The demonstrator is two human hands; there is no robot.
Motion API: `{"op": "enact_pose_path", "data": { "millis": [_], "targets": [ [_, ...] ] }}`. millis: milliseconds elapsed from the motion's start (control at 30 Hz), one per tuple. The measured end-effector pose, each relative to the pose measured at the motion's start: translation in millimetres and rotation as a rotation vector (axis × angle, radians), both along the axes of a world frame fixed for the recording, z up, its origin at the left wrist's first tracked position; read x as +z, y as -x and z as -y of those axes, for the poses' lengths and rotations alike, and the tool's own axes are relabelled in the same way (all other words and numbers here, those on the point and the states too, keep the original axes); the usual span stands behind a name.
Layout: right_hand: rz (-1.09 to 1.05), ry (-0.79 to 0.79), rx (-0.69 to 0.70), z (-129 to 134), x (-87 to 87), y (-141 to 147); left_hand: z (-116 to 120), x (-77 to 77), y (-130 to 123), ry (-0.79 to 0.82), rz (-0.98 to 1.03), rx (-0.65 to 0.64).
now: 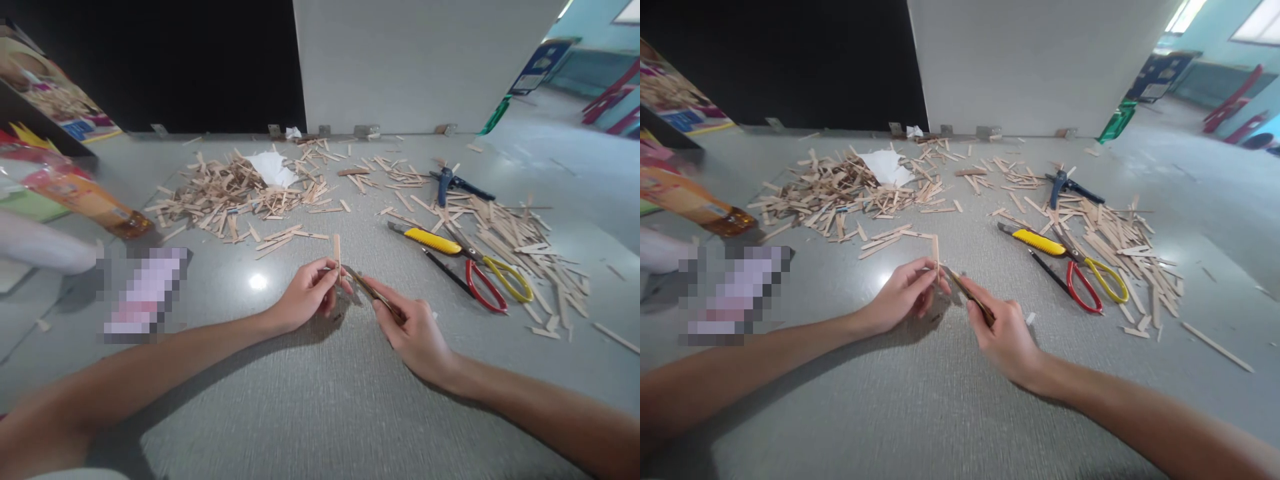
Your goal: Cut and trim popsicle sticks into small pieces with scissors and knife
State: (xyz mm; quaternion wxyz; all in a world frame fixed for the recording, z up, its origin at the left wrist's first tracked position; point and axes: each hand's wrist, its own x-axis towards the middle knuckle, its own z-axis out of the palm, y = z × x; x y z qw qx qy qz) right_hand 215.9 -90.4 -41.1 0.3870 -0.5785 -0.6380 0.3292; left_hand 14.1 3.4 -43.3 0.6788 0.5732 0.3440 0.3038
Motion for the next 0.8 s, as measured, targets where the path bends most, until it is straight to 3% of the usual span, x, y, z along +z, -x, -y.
{"op": "enact_pose_path", "data": {
  "millis": [300,533,800],
  "targets": [
    [-0.079,0.026,-0.026,1.3,-2.6,-2.8,1.6,-1.0,0.6,-0.097,-0.04,0.103],
    [-0.084,0.043,0.029,-1.6,0.6,-4.5,3.0,-2.2,2.7,-0.204,-0.086,0.165],
    [-0.075,0.036,0.022,-0.6,1.7,-3.8,4.4,-1.3,3.2,-0.266,-0.122,0.186]
  ]
}}
